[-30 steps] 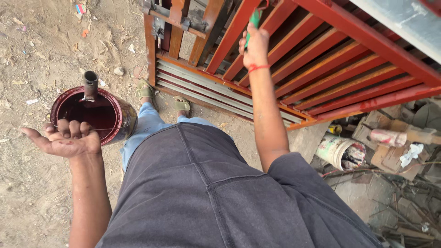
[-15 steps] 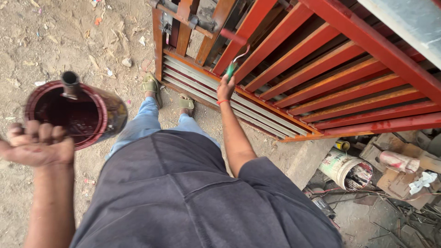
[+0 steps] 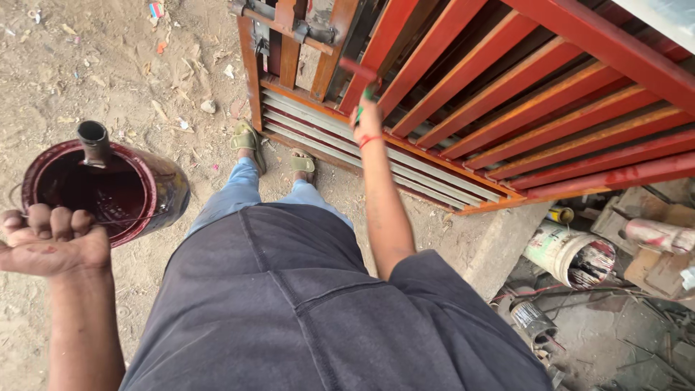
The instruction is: The person paints a metal gate red using a paint roller and a paint can. They repeatedly dip the roller into the can and apply paint to the vertical bars and horizontal frame of the gate.
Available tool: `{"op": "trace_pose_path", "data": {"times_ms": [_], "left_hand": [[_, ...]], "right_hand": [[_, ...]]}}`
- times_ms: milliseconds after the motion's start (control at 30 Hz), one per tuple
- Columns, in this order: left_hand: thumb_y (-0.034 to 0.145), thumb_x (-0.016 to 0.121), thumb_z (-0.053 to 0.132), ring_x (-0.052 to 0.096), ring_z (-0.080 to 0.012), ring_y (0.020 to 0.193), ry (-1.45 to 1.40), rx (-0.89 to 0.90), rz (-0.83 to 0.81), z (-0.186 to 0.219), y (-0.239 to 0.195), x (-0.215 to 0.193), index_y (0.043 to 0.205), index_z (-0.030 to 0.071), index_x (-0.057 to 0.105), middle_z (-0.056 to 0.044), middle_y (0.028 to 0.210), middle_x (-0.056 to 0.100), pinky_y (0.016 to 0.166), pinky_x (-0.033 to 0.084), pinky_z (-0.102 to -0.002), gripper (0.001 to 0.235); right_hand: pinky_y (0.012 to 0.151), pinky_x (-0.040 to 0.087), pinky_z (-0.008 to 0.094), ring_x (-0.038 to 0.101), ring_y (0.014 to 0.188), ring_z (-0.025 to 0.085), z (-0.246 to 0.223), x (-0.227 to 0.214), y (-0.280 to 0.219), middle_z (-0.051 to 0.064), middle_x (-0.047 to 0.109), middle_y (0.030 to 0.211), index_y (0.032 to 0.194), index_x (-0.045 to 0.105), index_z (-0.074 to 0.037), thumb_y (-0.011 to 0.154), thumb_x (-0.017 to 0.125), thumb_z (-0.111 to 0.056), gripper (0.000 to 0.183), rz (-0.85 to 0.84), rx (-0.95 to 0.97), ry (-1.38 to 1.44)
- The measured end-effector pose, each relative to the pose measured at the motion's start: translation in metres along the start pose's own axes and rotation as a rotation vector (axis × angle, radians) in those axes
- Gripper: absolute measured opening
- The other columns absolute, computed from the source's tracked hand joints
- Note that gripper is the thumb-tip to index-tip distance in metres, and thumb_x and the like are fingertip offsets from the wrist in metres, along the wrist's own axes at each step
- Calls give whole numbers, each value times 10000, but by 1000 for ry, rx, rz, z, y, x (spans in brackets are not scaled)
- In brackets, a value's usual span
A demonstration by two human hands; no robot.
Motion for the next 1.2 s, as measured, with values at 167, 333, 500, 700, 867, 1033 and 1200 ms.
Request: {"op": "trace_pose_path", "data": {"times_ms": [167, 333, 500, 700, 867, 1033, 1200], "left_hand": [[1056, 583, 657, 251, -121, 507, -56, -79, -69, -20, -6, 16, 885, 184, 423, 15, 652, 315, 487, 240, -265, 528], [1023, 546, 660, 259, -103, 484, -154, -160, -123, -38, -14, 21, 810, 151, 592, 18, 623, 342, 458, 236, -231, 554], [1011, 550, 730, 253, -114, 453, -168, -190, -148, -45, -11, 14, 741, 149, 668, 18, 549, 391, 448, 237, -259, 652], [979, 516, 716, 250, -131, 460, -176, -222, -142, -45, -19, -12, 781, 149, 611, 10, 559, 380, 446, 243, -250, 608], [1014, 656, 686, 233, -90, 439, -37, -58, -8, -35, -20, -3, 743, 166, 552, 21, 564, 361, 427, 228, -237, 596], [999, 686, 662, 278, -122, 521, 22, -49, 83, -27, -31, -5, 828, 193, 578, 25, 642, 355, 461, 268, -245, 511], [984, 616, 677, 261, -93, 446, -111, -137, -246, -24, -37, 17, 777, 192, 502, 40, 568, 340, 455, 254, -231, 540]], "right_hand": [[424, 383, 271, 526, 526, 124, -106, 38, -51, 30, 542, 720, 925, 523, -109, 1009, 618, -272, 206, -168, -31, 72], [409, 359, 282, 524, 517, 136, -151, 53, -118, 43, 571, 750, 947, 540, -57, 1010, 625, -234, 206, -206, -279, 14], [384, 337, 271, 520, 497, 130, -114, -2, -124, 62, 591, 751, 986, 584, -44, 986, 624, -215, 176, -241, -245, -117], [378, 312, 232, 486, 473, 91, -109, -88, -56, 40, 590, 699, 967, 632, -58, 960, 645, -227, 170, -166, -78, -473], [365, 290, 216, 489, 469, 63, -174, -86, -46, 32, 616, 700, 1142, 688, -33, 919, 683, -143, 249, -193, -122, -748], [384, 323, 208, 504, 486, 50, -232, -50, -99, 27, 637, 723, 1208, 695, -7, 945, 686, -130, 290, -251, -179, -901], [415, 381, 206, 529, 518, 55, -226, -31, -182, 15, 655, 785, 1258, 676, -11, 939, 679, -112, 335, -220, -520, -825]]}}
Point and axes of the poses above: each hand's wrist, its own y-axis towards the middle knuckle, its own x-axis out of the palm, z = x × y, the point moved 6 cm from there along y, towards the middle knuckle
